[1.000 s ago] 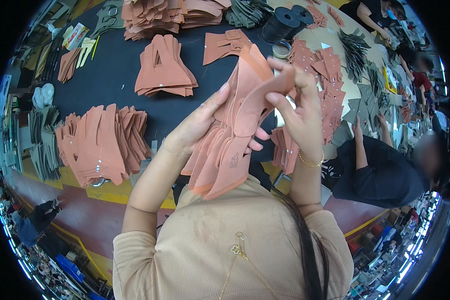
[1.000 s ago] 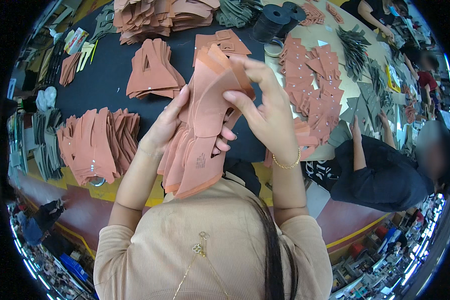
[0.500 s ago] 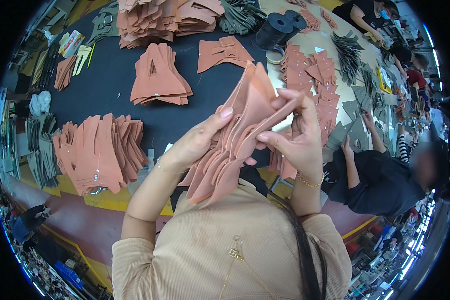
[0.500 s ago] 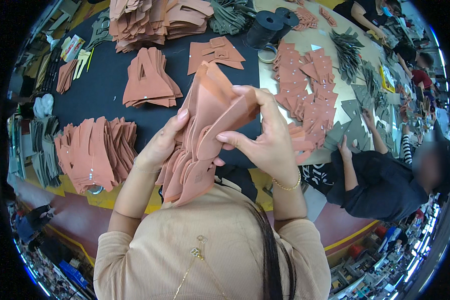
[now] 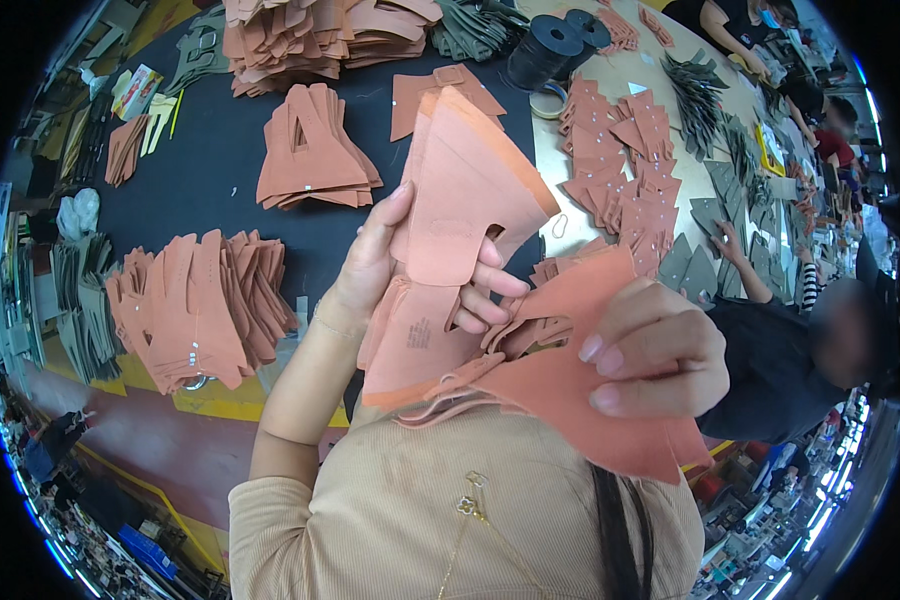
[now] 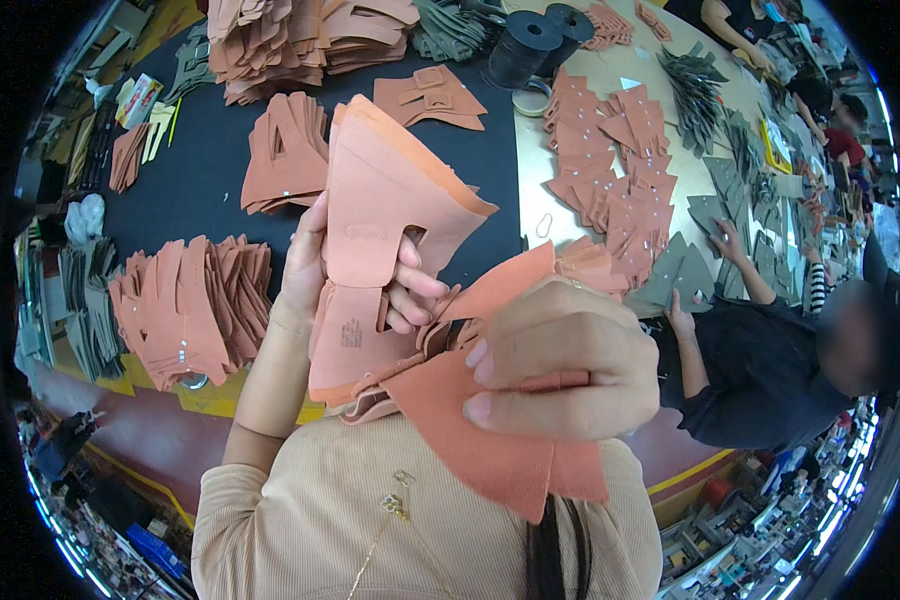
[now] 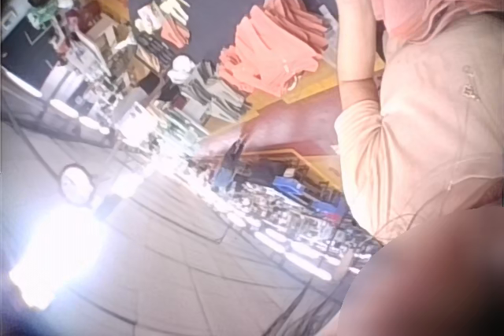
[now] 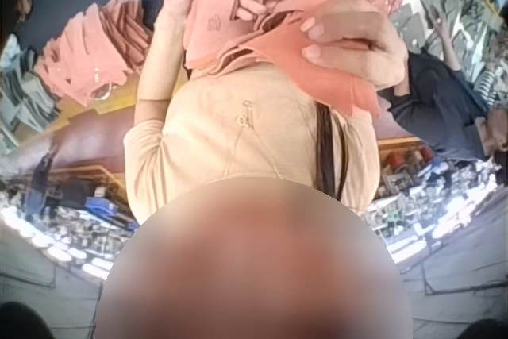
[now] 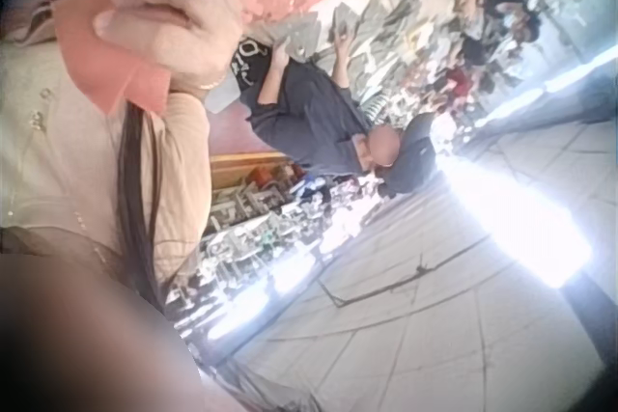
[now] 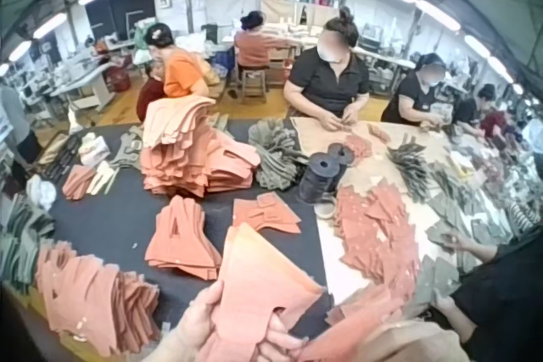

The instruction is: The person sorts and stacks pink fabric pieces on a table, aligning them and occasionally using small scissors to trim edges. The person handles the pieces one at a time and in small groups, creating neat piles.

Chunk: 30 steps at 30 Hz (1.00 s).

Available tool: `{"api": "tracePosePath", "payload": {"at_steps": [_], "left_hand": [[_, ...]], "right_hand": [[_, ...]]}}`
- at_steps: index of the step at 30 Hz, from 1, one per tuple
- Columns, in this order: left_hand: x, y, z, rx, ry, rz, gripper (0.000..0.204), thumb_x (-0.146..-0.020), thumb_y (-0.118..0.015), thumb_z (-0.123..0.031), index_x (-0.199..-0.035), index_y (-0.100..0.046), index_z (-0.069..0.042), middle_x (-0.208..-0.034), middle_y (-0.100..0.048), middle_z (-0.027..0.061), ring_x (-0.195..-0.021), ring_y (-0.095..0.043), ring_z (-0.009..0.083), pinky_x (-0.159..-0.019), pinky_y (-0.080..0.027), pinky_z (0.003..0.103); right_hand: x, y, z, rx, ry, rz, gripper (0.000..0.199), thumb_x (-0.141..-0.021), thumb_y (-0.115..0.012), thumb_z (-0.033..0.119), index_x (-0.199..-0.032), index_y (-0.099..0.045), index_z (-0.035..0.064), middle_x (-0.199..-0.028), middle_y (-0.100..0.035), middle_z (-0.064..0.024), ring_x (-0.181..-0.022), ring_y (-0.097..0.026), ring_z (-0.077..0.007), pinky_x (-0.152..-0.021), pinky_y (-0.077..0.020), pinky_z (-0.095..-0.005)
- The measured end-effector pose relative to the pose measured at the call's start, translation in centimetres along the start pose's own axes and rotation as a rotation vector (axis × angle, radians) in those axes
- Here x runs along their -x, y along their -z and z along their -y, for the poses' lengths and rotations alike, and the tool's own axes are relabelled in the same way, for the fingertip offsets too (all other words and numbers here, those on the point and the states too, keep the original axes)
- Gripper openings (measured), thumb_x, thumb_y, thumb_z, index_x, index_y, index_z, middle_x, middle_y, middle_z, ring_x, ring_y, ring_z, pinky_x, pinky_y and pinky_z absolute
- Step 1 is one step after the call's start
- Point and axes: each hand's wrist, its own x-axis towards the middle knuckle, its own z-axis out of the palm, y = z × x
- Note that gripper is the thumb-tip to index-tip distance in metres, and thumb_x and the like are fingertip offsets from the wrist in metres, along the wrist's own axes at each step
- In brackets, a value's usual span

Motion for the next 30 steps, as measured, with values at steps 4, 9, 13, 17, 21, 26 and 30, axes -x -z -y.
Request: {"api": "tracePosePath", "payload": {"at_steps": [4,9,13,17,21,26,30], "left_hand": [[-0.3,-0.9,-0.2,-0.091,-0.042,0.092,0.087,-0.09,-0.03,-0.068,-0.121,-0.048,0.012,-0.112,-0.058,0.0369,-0.086,-0.067,0.0425,-0.075,-0.057,0.045],[0.8,-4.1,0.6,-0.721,-0.181,-0.346,0.067,-0.096,-0.043,-0.048,-0.134,-0.043,0.006,-0.131,-0.053,0.0177,-0.119,-0.054,0.0224,-0.104,-0.04,0.034],[1.0,-4.5,0.3,-0.628,-0.194,-0.421,0.066,-0.097,-0.042,-0.048,-0.134,-0.043,0.006,-0.132,-0.053,0.0178,-0.118,-0.054,0.0228,-0.104,-0.041,0.033],[0.3,-2.7,-1.3,-0.387,-0.26,-0.265,0.075,-0.096,-0.033,-0.057,-0.118,-0.051,0.013,-0.109,-0.063,0.028,-0.098,-0.066,0.0332,-0.086,-0.054,0.039],[0.2,-1.4,-2.7,-0.186,-0.17,-0.066,0.085,-0.093,-0.026,-0.063,-0.114,-0.051,0.015,-0.104,-0.061,0.0358,-0.093,-0.067,0.041,-0.078,-0.057,0.044],[-0.4,-1.0,-3.7,-0.171,-0.137,-0.029,0.086,-0.093,-0.027,-0.064,-0.115,-0.05,0.015,-0.105,-0.06,0.0372,-0.09,-0.067,0.0415,-0.077,-0.058,0.044],[-0.7,-1.3,-3.8,-0.158,-0.093,0.002,0.085,-0.093,-0.029,-0.064,-0.115,-0.05,0.015,-0.104,-0.061,0.0364,-0.086,-0.068,0.0401,-0.075,-0.058,0.044]], "right_hand": [[-0.5,-0.6,-0.4,0.054,-0.048,-0.117,0.024,-0.069,-0.075,-0.004,-0.091,-0.068,0.0041,-0.104,-0.055,-0.0134,-0.091,-0.061,-0.0285,-0.071,-0.051,-0.0372],[-0.6,-4.4,-2.3,0.334,-0.455,-0.505,0.023,-0.058,-0.081,0.01,-0.079,-0.072,0.0102,-0.117,-0.06,-0.011,-0.106,-0.058,-0.0269,-0.084,-0.0479,-0.0345],[-0.1,-4.9,-2.5,0.478,-0.367,-0.461,0.026,-0.057,-0.081,0.012,-0.079,-0.069,0.008,-0.108,-0.064,-0.01,-0.109,-0.059,-0.0289,-0.085,-0.0482,-0.0408],[0.8,-2.5,-1.0,0.367,-0.141,-0.246,0.018,-0.072,-0.071,0.009,-0.084,-0.058,0.0042,-0.102,-0.061,-0.0127,-0.099,-0.063,-0.0325,-0.092,-0.0448,-0.0523],[1.7,0.6,0.6,0.169,0.094,-0.123,0.012,-0.084,-0.061,0.01,-0.09,-0.053,0.0041,-0.099,-0.053,-0.0101,-0.088,-0.062,-0.0289,-0.09,-0.0422,-0.0532],[1.2,1.0,2.7,0.157,0.084,-0.27,0.011,-0.078,-0.064,0.005,-0.088,-0.06,0.005,-0.095,-0.059,-0.0103,-0.081,-0.066,-0.0269,-0.07,-0.0527,-0.0402],[-0.1,0.9,1.6,0.147,0.13,-0.235,0.012,-0.078,-0.063,0.004,-0.091,-0.062,0.0043,-0.099,-0.06,-0.0108,-0.08,-0.065,-0.0262,-0.066,-0.0525,-0.037]]}}
